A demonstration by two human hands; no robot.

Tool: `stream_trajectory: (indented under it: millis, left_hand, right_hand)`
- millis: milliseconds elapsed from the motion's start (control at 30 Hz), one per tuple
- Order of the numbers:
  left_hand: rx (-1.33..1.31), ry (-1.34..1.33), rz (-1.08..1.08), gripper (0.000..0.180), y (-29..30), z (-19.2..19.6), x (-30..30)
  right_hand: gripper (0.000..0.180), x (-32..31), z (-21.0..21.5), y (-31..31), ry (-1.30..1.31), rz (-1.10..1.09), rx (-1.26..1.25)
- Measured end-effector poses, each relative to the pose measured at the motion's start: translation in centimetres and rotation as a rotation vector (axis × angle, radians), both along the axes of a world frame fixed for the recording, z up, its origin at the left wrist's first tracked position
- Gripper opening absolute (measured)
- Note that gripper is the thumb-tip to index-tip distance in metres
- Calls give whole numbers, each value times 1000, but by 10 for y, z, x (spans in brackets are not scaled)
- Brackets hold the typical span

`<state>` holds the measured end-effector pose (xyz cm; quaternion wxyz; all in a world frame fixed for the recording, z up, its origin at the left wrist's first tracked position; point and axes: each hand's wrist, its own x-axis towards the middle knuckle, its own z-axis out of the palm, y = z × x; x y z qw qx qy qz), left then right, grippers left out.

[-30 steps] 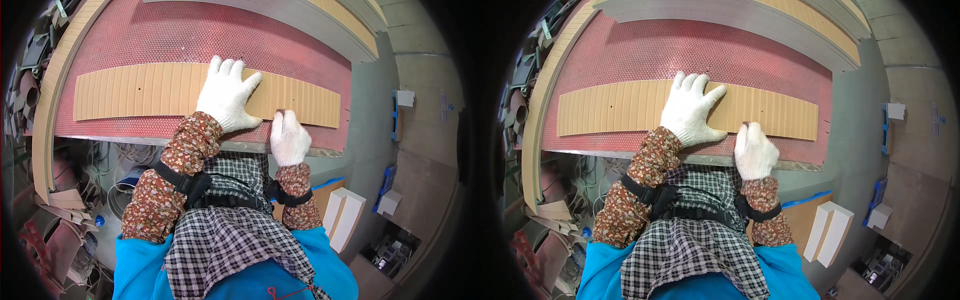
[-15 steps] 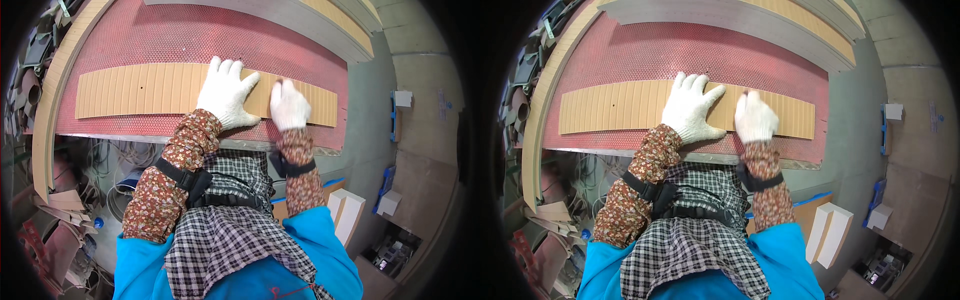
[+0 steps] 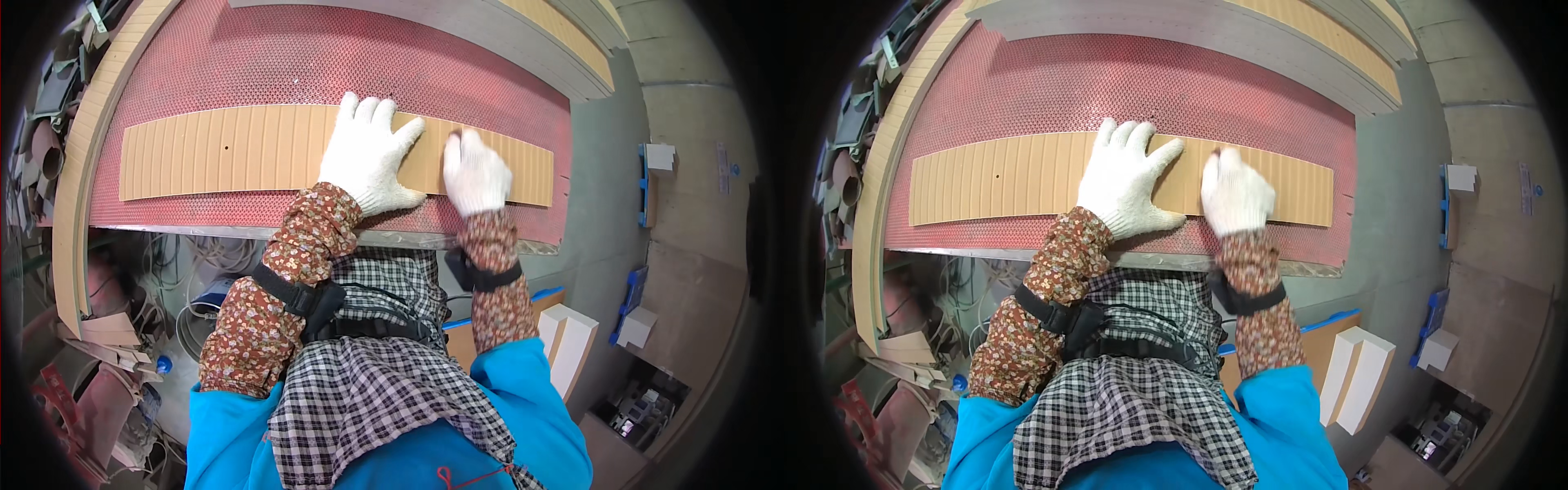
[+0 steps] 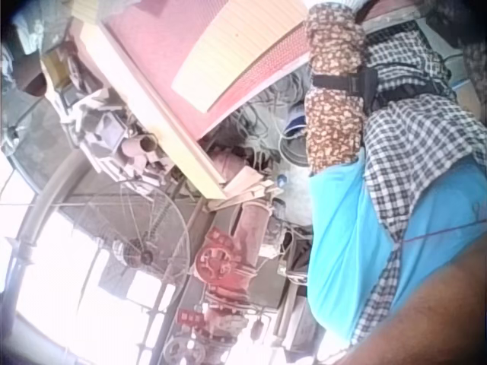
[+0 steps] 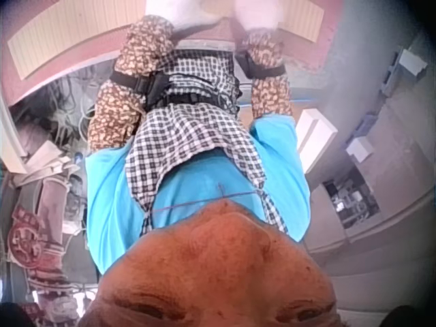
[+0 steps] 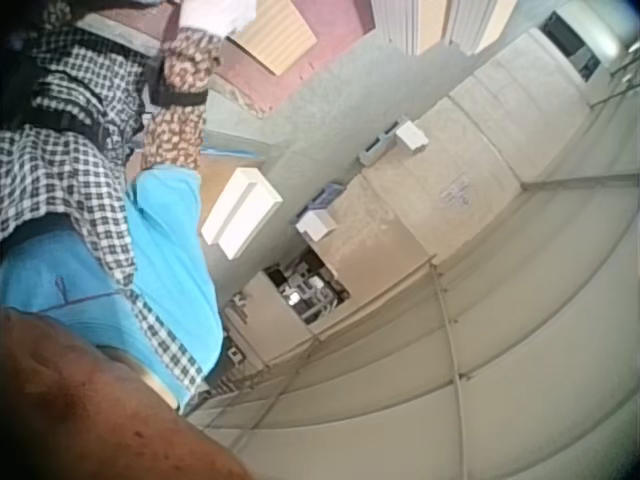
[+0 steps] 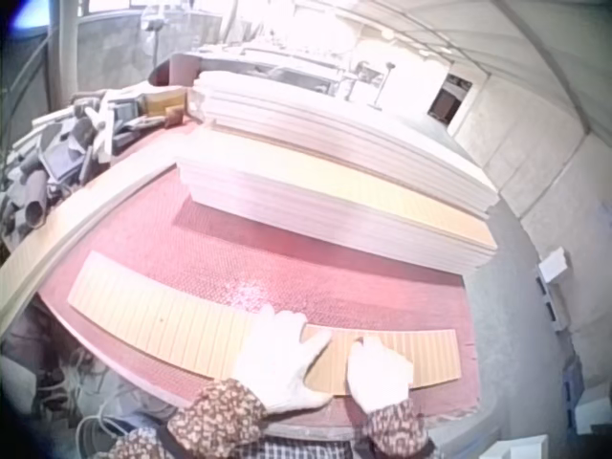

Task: The person sands the edges of a wooden panel with a small block, then sets it aside on a stack and begins sanding another panel.

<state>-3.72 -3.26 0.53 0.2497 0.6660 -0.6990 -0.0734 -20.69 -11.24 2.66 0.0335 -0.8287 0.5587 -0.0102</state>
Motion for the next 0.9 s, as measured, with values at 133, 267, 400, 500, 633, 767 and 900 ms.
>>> stream_trajectory:
  millis: [133, 267, 400, 500, 633, 767, 900]
  left_hand:
    - [-1, -18, -15, 90, -3, 0, -4]
    - [-9, -28, -1, 90, -1, -3, 0]
    - [-3, -8, 6, 89, 1, -1, 1]
    - [-22, -12, 7, 87, 0, -1, 0]
    - [-28, -12, 7, 88, 0, -2, 1]
    - [-18, -13, 2, 89, -1, -2, 0]
    - [-42, -8, 2, 89, 0, -4, -1]
  right_hand:
    - [42, 3, -16, -55, 5, 66, -31]
    - [41, 17, -3, -37, 49, -19, 33]
    - [29, -10, -18, 18, -41, -4, -116]
    - [20, -34, -23, 64, -114, 42, -290]
    - [19, -43, -23, 89, -179, 16, -209]
    - [20, -36, -17, 91, -213, 20, -194]
    - [19, -34, -17, 89, -107, 77, -188]
